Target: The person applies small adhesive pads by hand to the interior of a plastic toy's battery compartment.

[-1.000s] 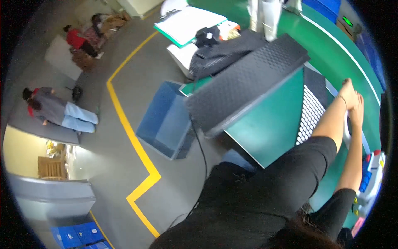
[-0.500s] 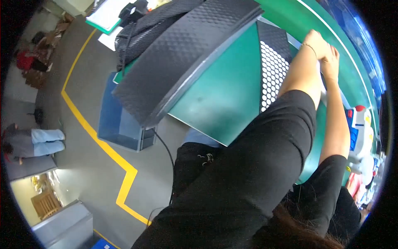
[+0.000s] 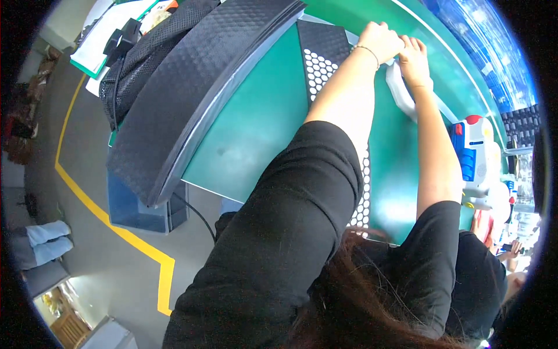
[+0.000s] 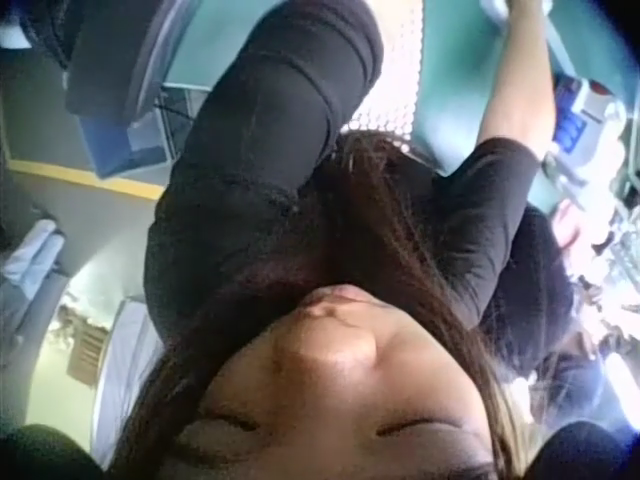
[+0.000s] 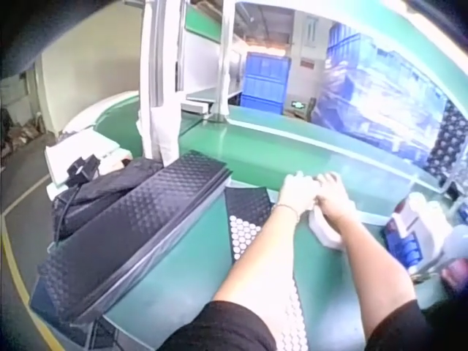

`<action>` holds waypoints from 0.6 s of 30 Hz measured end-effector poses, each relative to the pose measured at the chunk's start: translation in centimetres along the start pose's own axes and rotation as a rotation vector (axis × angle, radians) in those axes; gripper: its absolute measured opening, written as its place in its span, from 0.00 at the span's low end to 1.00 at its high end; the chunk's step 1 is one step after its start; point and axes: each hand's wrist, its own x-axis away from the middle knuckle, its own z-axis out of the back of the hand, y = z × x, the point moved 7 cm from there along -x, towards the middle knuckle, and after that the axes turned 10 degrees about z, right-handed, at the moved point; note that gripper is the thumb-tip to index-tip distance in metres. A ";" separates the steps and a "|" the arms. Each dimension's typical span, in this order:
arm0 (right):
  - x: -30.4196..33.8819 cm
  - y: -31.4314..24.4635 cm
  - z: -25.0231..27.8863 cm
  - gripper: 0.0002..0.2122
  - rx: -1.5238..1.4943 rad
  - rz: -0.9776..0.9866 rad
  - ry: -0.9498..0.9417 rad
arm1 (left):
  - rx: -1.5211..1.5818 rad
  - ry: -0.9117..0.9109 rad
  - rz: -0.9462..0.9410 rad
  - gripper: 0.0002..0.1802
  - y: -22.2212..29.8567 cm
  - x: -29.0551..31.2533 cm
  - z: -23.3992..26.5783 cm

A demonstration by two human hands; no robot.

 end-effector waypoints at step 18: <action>-0.1 -1.5 0.2 0.08 -0.339 -0.117 0.016 | 0.691 -0.066 0.168 0.06 -2.3 1.3 -2.3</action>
